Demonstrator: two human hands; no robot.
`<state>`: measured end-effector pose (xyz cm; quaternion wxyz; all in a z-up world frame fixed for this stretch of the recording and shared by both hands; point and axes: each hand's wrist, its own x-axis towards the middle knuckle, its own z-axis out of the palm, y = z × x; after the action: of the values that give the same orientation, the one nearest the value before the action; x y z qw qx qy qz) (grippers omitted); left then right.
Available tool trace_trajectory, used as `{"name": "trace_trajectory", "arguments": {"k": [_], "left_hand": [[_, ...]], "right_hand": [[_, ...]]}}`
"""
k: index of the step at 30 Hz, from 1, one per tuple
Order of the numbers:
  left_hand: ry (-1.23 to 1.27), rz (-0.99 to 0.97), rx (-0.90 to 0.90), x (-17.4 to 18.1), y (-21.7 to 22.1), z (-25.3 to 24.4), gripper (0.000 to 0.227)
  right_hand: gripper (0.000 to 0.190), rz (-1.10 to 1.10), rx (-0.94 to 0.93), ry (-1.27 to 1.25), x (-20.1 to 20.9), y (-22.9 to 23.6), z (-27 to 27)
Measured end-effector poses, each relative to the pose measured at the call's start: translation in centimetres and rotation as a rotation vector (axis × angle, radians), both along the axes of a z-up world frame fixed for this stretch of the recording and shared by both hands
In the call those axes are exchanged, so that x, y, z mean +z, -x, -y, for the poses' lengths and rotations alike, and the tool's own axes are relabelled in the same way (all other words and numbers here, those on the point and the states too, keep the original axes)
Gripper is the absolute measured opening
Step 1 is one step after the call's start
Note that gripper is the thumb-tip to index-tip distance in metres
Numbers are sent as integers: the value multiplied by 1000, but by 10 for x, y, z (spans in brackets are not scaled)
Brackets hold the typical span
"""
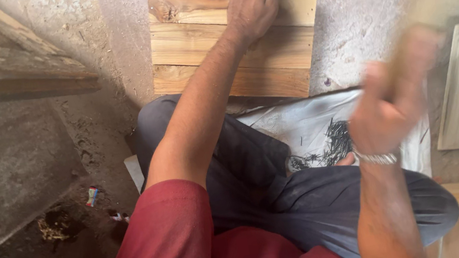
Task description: The person assembles a small wooden box by aligning planks and hammering nails into place. They repeatedly flip the box to work on different sides and secure the structure with a hammer and nails.
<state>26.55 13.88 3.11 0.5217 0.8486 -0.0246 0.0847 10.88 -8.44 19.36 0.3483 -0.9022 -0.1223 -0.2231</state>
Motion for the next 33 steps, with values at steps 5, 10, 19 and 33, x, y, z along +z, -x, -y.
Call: {"name": "trace_trajectory", "arguments": {"k": [5,10,19,33], "left_hand": [[139,55,17,5,0,-8,51],[187,130,25,-3,10,1,63],[189,52,23,-1,0,-5,57],[-30,253,-107,19,1,-1,46]], "right_hand": [[50,356,78,-224,-10,15,-11],[52,-180,66,367,-35,11,-27],[54,-255,-59,144,-17,9,-43],[66,-530,-151,-331,-35,85,4]]}}
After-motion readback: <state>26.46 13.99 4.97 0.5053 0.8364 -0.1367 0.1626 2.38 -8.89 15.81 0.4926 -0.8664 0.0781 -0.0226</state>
